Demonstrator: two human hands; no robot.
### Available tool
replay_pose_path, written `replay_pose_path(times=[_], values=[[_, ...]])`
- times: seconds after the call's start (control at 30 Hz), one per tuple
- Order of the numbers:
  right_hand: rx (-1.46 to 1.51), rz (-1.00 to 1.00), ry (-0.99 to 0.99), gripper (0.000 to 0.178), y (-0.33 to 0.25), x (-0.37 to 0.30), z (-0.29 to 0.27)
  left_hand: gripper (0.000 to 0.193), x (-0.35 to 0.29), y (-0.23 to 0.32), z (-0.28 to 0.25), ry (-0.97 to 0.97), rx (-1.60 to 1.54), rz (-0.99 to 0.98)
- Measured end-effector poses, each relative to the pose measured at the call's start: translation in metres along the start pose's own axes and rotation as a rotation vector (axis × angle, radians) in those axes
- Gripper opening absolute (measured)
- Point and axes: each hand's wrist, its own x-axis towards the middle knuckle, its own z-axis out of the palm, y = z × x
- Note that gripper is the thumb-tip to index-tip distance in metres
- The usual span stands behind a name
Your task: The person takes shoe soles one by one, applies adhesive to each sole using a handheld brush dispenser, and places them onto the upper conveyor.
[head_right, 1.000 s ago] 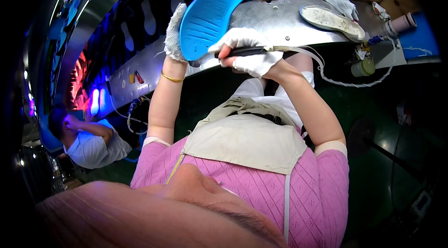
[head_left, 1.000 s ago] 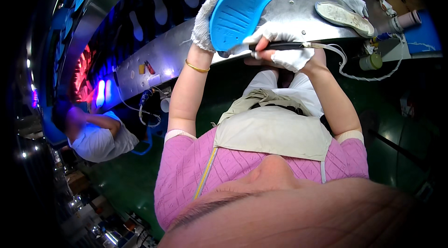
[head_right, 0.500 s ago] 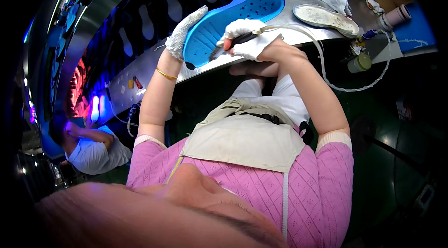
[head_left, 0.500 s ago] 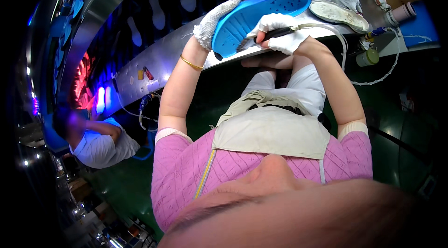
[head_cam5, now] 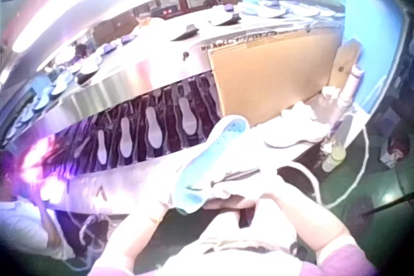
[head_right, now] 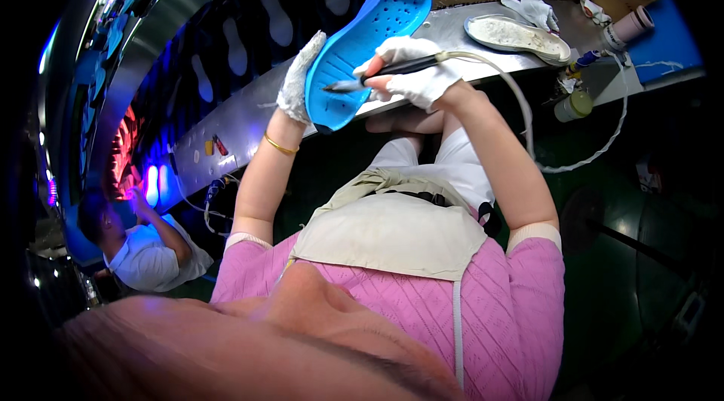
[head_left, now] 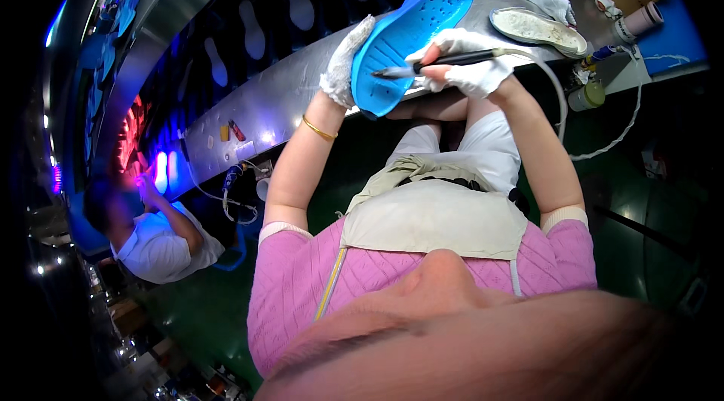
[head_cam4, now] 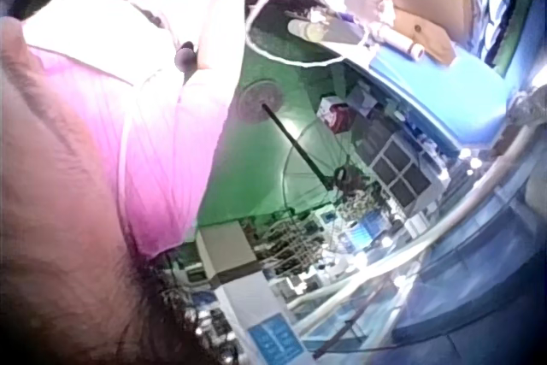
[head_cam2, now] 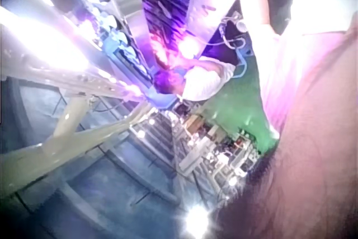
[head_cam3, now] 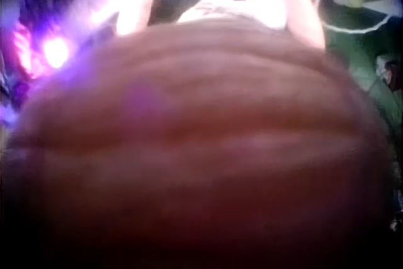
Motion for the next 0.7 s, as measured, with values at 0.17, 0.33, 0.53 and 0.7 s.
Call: replay_pose_path(times=[0.17, 0.33, 0.53, 0.7], values=[[-0.186, -0.094, 0.212, 0.014, -0.007, 0.015, -0.039, 0.069, -0.011, -0.016, 0.008, -0.205, -0.018, 0.009], [-0.137, -0.48, 0.574, 0.013, 0.02, 0.028, -0.073, 0.075, -0.013, -0.032, 0.013, -0.25, -0.059, 0.031], [-0.336, -0.562, 0.214, 0.021, 0.043, -0.01, 0.026, 0.064, -0.015, -0.032, -0.017, -0.028, -0.103, 0.19], [-0.218, -0.518, 0.214, 0.021, 0.008, -0.016, 0.005, 0.068, -0.026, -0.033, -0.015, -0.051, -0.087, 0.144]])
